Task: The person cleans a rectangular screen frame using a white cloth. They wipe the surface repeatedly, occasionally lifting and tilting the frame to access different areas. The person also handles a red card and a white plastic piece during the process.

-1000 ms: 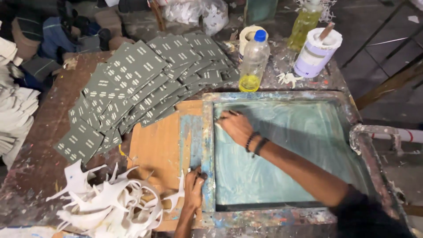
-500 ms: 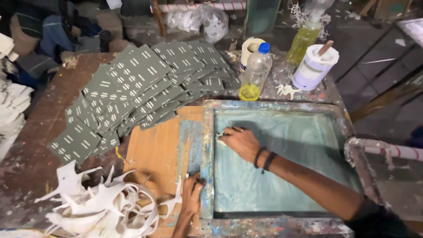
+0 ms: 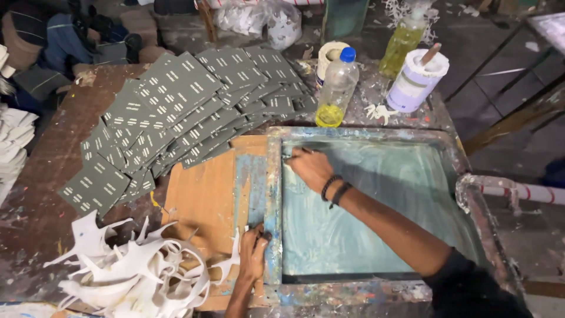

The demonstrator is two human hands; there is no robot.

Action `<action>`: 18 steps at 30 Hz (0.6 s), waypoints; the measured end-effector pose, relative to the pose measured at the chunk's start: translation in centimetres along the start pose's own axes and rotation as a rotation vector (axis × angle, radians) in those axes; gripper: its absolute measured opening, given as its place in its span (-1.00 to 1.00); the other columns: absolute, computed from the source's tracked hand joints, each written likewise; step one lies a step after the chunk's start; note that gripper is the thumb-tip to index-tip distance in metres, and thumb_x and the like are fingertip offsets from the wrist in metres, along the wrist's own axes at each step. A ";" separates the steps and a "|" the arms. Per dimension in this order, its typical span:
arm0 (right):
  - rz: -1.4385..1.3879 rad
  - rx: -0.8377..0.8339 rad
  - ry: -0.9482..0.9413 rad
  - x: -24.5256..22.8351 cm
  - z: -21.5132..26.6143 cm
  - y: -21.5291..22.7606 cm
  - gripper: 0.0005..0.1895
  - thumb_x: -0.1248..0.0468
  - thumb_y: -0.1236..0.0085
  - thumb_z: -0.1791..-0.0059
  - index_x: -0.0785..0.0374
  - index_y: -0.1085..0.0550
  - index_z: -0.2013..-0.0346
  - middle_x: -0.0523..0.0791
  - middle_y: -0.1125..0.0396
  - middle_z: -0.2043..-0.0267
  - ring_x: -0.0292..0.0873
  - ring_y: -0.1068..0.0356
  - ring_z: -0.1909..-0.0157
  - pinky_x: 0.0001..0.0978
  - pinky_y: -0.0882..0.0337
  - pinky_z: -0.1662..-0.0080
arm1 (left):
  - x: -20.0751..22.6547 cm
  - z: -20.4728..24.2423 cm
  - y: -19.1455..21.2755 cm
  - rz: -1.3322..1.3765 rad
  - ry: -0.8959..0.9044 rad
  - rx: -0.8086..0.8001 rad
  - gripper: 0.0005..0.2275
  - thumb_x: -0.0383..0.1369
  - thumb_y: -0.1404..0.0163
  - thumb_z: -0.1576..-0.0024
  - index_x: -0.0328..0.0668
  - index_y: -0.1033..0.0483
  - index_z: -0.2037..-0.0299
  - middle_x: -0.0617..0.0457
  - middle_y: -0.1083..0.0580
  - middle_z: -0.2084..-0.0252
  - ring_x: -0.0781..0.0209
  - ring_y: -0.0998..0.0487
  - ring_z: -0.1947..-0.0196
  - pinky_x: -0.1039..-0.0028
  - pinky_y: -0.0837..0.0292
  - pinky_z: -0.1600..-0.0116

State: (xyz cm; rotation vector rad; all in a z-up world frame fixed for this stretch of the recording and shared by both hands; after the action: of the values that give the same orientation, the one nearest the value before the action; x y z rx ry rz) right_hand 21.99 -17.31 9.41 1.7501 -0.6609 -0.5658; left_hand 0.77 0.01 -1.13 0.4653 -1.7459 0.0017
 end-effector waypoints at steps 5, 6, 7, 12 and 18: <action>-0.099 -0.080 0.070 -1.0 2.6 2.2 -0.77 0.27 -0.05 0.05 0.06 -0.61 0.16 -0.12 -0.41 0.15 -0.01 -0.46 0.05 -0.10 -0.51 0.17 | 1.5 -0.6 0.6 0.006 0.054 -0.025 -0.62 -0.15 0.06 -0.06 -0.47 -0.47 0.27 -0.11 -0.25 0.52 0.08 -0.29 0.47 0.22 -0.16 0.33; -0.149 -0.090 0.109 -1.3 3.4 2.7 -0.78 0.27 -0.06 0.07 0.07 -0.61 0.20 -0.11 -0.41 0.16 -0.01 -0.47 0.06 -0.09 -0.51 0.18 | 2.5 -1.3 0.6 0.013 0.096 -0.056 -0.62 -0.14 0.07 -0.03 -0.44 -0.47 0.30 -0.09 -0.22 0.57 0.10 -0.27 0.50 0.23 -0.13 0.35; -0.152 -0.095 0.111 -0.8 2.8 2.0 -0.78 0.27 -0.06 0.07 0.07 -0.61 0.20 -0.11 -0.41 0.16 -0.01 -0.47 0.06 -0.09 -0.51 0.18 | 2.9 -1.1 0.7 0.013 0.101 -0.054 -0.62 -0.14 0.07 -0.03 -0.44 -0.47 0.30 -0.09 -0.22 0.57 0.10 -0.27 0.50 0.23 -0.13 0.35; -0.051 -0.107 -0.031 0.5 -0.6 0.6 -0.79 0.21 -0.05 -0.02 0.03 -0.61 0.14 -0.11 -0.41 0.10 0.01 -0.48 0.10 -0.08 -0.49 0.15 | 2.5 -0.8 0.4 0.043 0.137 -0.081 -0.64 -0.13 0.07 -0.02 -0.41 -0.46 0.35 -0.05 -0.17 0.58 0.14 -0.23 0.51 0.25 -0.10 0.38; -0.266 -0.117 0.147 -0.3 2.5 2.9 -0.79 0.22 -0.07 0.01 0.01 -0.63 0.15 -0.11 -0.44 0.15 0.03 -0.50 0.13 -0.06 -0.47 0.20 | 2.7 -1.1 0.5 0.028 0.117 -0.077 -0.64 -0.13 0.07 -0.01 -0.42 -0.42 0.37 -0.07 -0.17 0.58 0.11 -0.24 0.52 0.22 -0.08 0.37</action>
State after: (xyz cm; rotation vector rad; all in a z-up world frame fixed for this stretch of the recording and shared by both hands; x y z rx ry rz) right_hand 19.70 -19.49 11.56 1.7609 -0.2877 -0.6369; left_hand 1.22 -0.08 1.84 0.3777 -1.6309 -0.0178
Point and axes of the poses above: each hand's wrist, its own z-axis away from the middle knuckle, its own y-axis out of the back of the hand, x = y × z, the point moved 1 cm from there along -z, towards the middle knuckle
